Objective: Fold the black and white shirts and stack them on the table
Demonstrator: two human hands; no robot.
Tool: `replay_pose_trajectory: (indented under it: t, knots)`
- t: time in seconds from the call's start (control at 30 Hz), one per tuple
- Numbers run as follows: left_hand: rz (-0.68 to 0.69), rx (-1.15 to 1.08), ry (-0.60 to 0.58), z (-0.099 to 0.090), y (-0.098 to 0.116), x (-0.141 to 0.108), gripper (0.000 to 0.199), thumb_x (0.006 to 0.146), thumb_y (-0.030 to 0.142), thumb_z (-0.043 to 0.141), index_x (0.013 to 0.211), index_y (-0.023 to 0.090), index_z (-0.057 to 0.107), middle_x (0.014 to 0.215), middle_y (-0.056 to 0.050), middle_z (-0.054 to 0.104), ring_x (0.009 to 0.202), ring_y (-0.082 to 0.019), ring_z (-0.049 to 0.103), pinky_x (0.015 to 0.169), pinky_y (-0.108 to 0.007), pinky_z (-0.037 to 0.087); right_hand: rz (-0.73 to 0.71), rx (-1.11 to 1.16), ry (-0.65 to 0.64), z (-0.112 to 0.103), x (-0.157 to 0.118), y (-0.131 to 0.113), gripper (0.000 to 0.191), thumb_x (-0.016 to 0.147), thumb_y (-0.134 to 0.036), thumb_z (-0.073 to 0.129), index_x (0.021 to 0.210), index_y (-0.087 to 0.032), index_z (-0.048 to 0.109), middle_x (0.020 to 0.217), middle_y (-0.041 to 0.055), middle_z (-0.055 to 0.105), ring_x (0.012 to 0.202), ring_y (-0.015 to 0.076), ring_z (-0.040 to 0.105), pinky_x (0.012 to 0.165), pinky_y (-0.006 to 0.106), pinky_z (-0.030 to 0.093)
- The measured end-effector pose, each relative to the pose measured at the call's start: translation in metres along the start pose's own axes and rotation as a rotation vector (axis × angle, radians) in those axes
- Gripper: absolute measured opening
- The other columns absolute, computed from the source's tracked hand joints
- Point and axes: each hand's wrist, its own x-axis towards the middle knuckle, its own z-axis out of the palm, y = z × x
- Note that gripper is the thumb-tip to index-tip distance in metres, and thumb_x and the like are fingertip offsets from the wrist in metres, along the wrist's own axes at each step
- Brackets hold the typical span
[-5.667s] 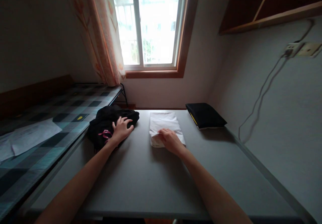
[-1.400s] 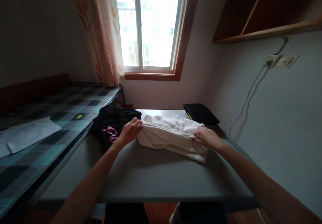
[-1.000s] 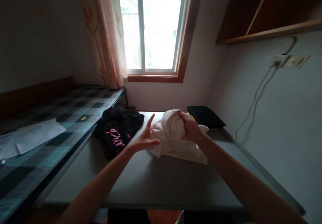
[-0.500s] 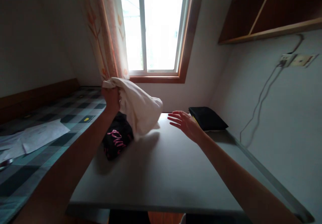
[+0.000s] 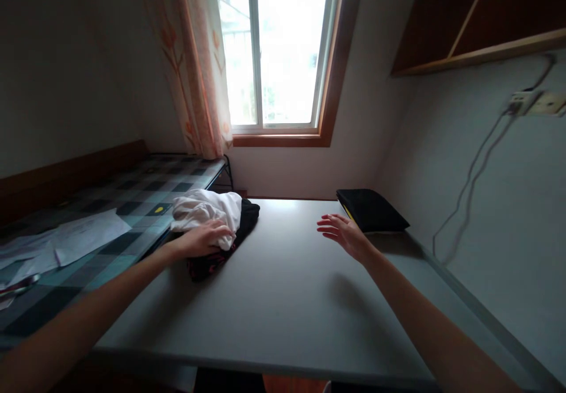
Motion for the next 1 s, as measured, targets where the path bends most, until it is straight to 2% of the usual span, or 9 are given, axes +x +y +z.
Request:
replay_pose_trajectory:
  t: [0.07, 0.17, 0.3, 0.37, 0.53, 0.63, 0.73, 0.83, 1.0]
  knots:
    - [0.039, -0.022, 0.004, 0.010, 0.010, -0.005, 0.037, 0.077, 0.021, 0.061, 0.113, 0.026, 0.065, 0.113, -0.006, 0.065, 0.107, -0.021, 0.059, 0.095, -0.034, 0.047, 0.010, -0.008, 0.023, -0.002, 0.001, 0.003, 0.026, 0.079, -0.043, 0.065, 0.090, -0.020, 0.061, 0.097, 0.0103, 0.071, 0.085, 0.0207, 0.069, 0.076, 0.034, 0.055]
    - [0.011, -0.153, 0.081, 0.005, 0.021, 0.004, 0.020, 0.086, 0.023, 0.052, 0.097, 0.022, 0.069, 0.098, -0.005, 0.069, 0.091, -0.018, 0.064, 0.085, -0.031, 0.051, 0.025, -0.003, 0.045, -0.002, 0.001, 0.007, 0.025, 0.076, -0.042, 0.068, 0.088, -0.021, 0.062, 0.093, 0.0087, 0.071, 0.081, 0.0202, 0.069, 0.075, 0.034, 0.055]
    - [-0.131, -0.227, 0.547, -0.011, 0.033, 0.027, 0.018, 0.088, 0.026, 0.051, 0.089, 0.020, 0.068, 0.094, -0.005, 0.069, 0.089, -0.021, 0.065, 0.084, -0.037, 0.052, 0.038, -0.013, 0.061, -0.005, 0.002, 0.016, 0.026, 0.073, -0.041, 0.069, 0.087, -0.021, 0.062, 0.089, 0.0077, 0.071, 0.080, 0.0202, 0.069, 0.074, 0.033, 0.055]
    - [-0.164, -0.221, 0.669, -0.010, 0.040, 0.035, 0.019, 0.089, 0.027, 0.050, 0.091, 0.019, 0.067, 0.096, -0.006, 0.068, 0.093, -0.021, 0.064, 0.087, -0.037, 0.051, 0.040, -0.018, 0.060, -0.008, 0.002, 0.020, 0.026, 0.072, -0.041, 0.069, 0.087, -0.021, 0.062, 0.088, 0.0078, 0.071, 0.079, 0.0201, 0.069, 0.073, 0.033, 0.054]
    - [-0.060, -0.108, 0.154, 0.014, 0.048, 0.044, 0.033, 0.085, 0.043, 0.059, 0.113, 0.025, 0.066, 0.118, -0.006, 0.063, 0.086, -0.018, 0.066, 0.080, -0.032, 0.052, 0.014, -0.097, 0.090, -0.020, 0.006, 0.027, 0.028, 0.072, -0.045, 0.067, 0.087, -0.021, 0.063, 0.085, 0.0085, 0.071, 0.076, 0.0206, 0.069, 0.069, 0.033, 0.055]
    - [-0.228, -0.029, 0.314, 0.014, 0.045, 0.049, 0.041, 0.089, 0.049, 0.053, 0.120, 0.025, 0.061, 0.128, -0.008, 0.058, 0.081, -0.017, 0.067, 0.078, -0.032, 0.052, -0.043, -0.157, 0.146, -0.036, 0.009, 0.024, 0.030, 0.071, -0.046, 0.068, 0.086, -0.020, 0.064, 0.082, 0.0081, 0.070, 0.072, 0.0197, 0.068, 0.067, 0.033, 0.055]
    - [-0.293, 0.088, 0.494, 0.005, 0.036, 0.053, 0.038, 0.094, 0.048, 0.043, 0.115, 0.023, 0.063, 0.123, -0.007, 0.061, 0.103, -0.022, 0.064, 0.091, -0.037, 0.049, -0.108, -0.219, 0.248, -0.060, 0.015, 0.015, 0.030, 0.068, -0.044, 0.068, 0.084, -0.019, 0.064, 0.079, 0.0074, 0.069, 0.070, 0.0187, 0.067, 0.067, 0.033, 0.055]
    - [-0.337, 0.218, 0.451, 0.014, 0.022, 0.056, 0.040, 0.092, 0.050, 0.046, 0.117, 0.024, 0.064, 0.130, -0.009, 0.060, 0.125, -0.029, 0.050, 0.106, -0.048, 0.037, -0.170, -0.367, 0.361, -0.087, 0.025, 0.002, 0.030, 0.070, -0.043, 0.065, 0.085, -0.018, 0.064, 0.081, 0.0087, 0.069, 0.074, 0.0208, 0.066, 0.071, 0.037, 0.055]
    - [-0.553, 0.317, 0.298, 0.064, 0.008, 0.058, 0.046, 0.090, 0.048, 0.047, 0.128, 0.026, 0.061, 0.144, -0.012, 0.050, 0.140, -0.041, 0.028, 0.109, -0.069, 0.013, -0.241, -0.950, 0.477, -0.117, 0.040, -0.004, 0.042, 0.076, -0.039, 0.060, 0.108, -0.014, 0.065, 0.111, 0.0172, 0.067, 0.104, 0.0287, 0.062, 0.093, 0.043, 0.048]
